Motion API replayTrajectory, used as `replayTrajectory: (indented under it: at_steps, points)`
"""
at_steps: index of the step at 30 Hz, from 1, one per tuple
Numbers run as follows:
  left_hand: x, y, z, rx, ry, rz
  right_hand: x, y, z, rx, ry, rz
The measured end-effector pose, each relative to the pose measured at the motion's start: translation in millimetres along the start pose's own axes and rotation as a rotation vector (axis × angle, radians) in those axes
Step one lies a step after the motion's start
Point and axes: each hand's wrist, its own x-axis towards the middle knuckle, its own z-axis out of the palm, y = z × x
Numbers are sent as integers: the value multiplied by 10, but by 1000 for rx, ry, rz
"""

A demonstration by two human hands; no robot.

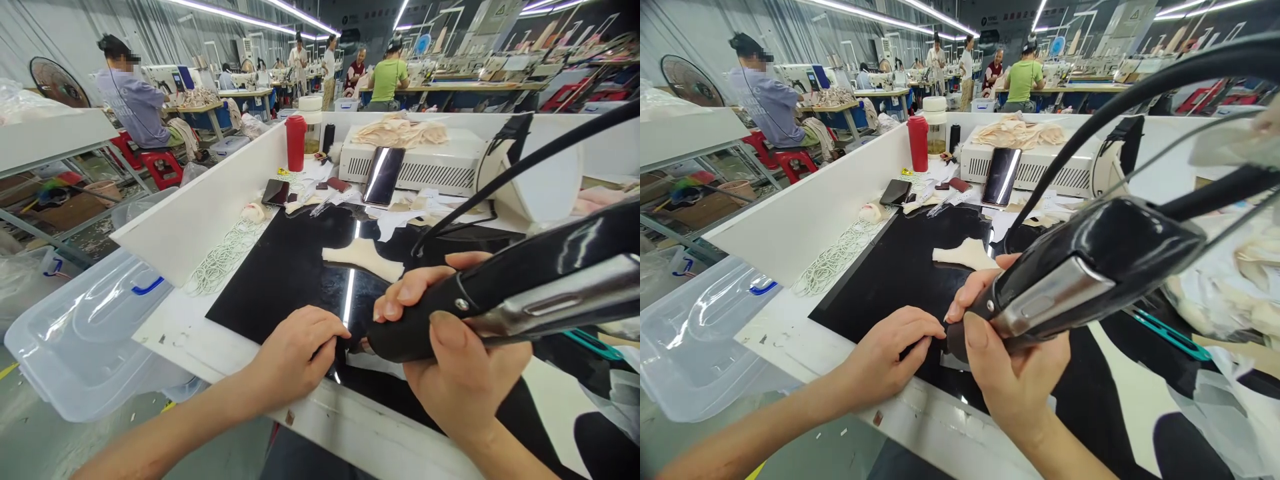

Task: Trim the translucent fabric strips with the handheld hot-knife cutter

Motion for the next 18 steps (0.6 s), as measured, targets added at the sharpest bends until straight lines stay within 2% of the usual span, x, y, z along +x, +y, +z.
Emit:
replayTrajectory:
  at_steps: [18]
  points:
    - [8,-38,31,16,-10,12,-85,-103,32,38,-8,65]
